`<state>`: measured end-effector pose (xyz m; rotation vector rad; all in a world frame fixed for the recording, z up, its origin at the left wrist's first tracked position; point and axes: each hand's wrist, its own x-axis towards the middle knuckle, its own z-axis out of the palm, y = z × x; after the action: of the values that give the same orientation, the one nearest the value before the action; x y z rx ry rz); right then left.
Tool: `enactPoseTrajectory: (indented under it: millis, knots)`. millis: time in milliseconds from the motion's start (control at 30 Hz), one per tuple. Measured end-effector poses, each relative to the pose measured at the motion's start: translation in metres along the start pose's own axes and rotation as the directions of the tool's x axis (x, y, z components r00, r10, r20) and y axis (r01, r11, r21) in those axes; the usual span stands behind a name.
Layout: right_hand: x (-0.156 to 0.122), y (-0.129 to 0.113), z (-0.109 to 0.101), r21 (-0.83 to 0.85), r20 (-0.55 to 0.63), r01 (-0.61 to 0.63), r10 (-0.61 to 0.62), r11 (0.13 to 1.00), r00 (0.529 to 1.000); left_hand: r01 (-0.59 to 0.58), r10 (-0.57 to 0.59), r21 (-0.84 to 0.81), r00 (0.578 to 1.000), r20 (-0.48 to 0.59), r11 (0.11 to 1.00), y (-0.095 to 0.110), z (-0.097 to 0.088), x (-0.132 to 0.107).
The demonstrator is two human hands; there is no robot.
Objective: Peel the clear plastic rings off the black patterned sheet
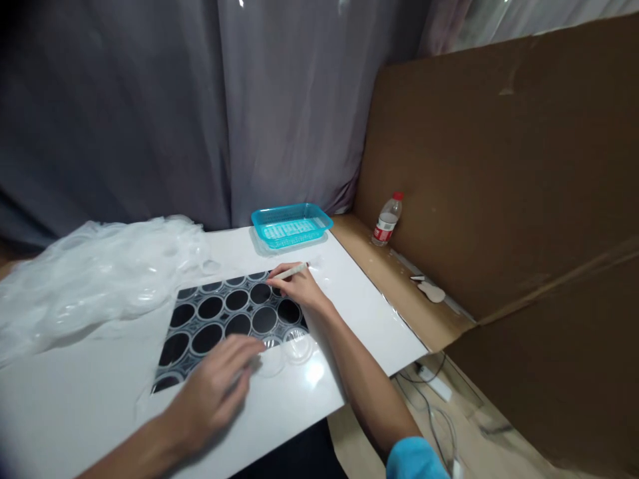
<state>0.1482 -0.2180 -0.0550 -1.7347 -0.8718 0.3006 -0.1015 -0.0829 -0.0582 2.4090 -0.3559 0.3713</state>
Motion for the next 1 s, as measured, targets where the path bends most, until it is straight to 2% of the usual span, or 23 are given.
enactPoseTrajectory:
  millis: [67, 133, 200, 267, 367, 467, 567, 667, 833, 1000]
  knots:
    - [-0.012, -0.014, 0.001, 0.028, 0.014, -0.010, 0.010, 1.000, 1.000, -0.187, 0.168, 0.155, 0.977, 0.128, 0.970, 0.018, 0.025, -0.015]
    - [-0.033, -0.027, 0.000, 0.029, 0.003, 0.001, -0.001, 1.000, 1.000, -0.305, 0.240, 0.278, 0.940, 0.244, 0.911, 0.028, 0.043, -0.022]
    - [-0.063, -0.039, -0.001, -0.002, -0.012, 0.025, -0.025, 1.000, 1.000, -0.318, 0.221, 0.354, 0.932, 0.287, 0.879, 0.030, 0.053, -0.024]
    - [-0.097, -0.044, -0.001, -0.012, -0.053, -0.042, 0.041, 0.999, 0.998, -0.297, 0.190, 0.372, 0.935, 0.299, 0.879, 0.027, 0.057, -0.024]
    - [-0.142, -0.038, 0.001, 0.031, -0.115, -0.177, 0.180, 0.984, 0.977, -0.292, 0.189, 0.340, 0.934, 0.304, 0.894, 0.022, 0.056, -0.027]
    - [-0.170, -0.025, 0.002, 0.071, -0.144, -0.246, 0.254, 0.967, 0.956, -0.287, 0.193, 0.344, 0.939, 0.284, 0.894, 0.020, 0.055, -0.031]
    - [-0.180, -0.020, 0.001, 0.069, -0.180, -0.280, 0.288, 0.958, 0.941, -0.275, 0.185, 0.359, 0.946, 0.266, 0.892, 0.019, 0.057, -0.034]
    - [-0.183, -0.021, 0.000, -0.008, -0.194, -0.297, 0.290, 0.955, 0.937, -0.282, 0.200, 0.355, 0.947, 0.250, 0.892, 0.017, 0.058, -0.035]
    - [-0.186, -0.018, -0.001, -0.126, -0.262, -0.288, 0.248, 0.949, 0.933, -0.312, 0.243, 0.336, 0.942, 0.233, 0.888, 0.015, 0.055, -0.034]
    - [-0.192, -0.017, 0.003, -0.063, -0.250, -0.212, 0.191, 0.975, 0.949, -0.323, 0.252, 0.317, 0.936, 0.244, 0.892, 0.017, 0.053, -0.032]
